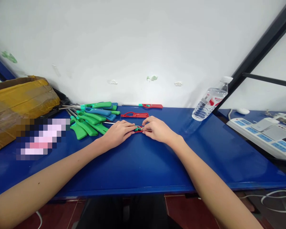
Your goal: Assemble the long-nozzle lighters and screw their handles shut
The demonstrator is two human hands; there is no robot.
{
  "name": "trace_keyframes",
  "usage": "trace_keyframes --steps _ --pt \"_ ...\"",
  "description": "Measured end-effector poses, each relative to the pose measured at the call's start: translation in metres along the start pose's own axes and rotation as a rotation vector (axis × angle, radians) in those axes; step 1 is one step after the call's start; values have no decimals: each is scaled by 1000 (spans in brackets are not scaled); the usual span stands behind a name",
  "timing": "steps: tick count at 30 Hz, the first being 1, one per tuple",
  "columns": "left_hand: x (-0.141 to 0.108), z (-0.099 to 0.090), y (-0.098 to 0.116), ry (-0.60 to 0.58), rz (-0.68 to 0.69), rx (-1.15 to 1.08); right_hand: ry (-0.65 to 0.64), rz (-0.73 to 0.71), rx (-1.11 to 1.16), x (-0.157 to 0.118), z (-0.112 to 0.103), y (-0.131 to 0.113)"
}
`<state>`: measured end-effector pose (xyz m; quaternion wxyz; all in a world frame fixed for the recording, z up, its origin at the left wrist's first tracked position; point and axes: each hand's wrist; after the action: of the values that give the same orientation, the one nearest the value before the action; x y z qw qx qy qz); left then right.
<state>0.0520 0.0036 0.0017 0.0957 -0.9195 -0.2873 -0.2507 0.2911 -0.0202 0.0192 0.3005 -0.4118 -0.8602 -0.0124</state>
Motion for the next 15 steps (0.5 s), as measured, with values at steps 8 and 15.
trace_keyframes --steps 8,15 --pt "2 -1 4 -24 -54 -5 -15 -41 -57 2 -6 -4" --pt "1 2 0 6 -27 -52 8 71 -70 2 -6 -1"
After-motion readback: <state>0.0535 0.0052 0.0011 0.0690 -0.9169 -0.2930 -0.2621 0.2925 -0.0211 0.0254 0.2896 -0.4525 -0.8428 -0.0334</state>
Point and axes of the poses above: each hand's wrist, its own x-axis towards the middle knuckle, its own z-axis out of the palm, y = z × x, and after that the axes turned 13 degrees about y, right-handed
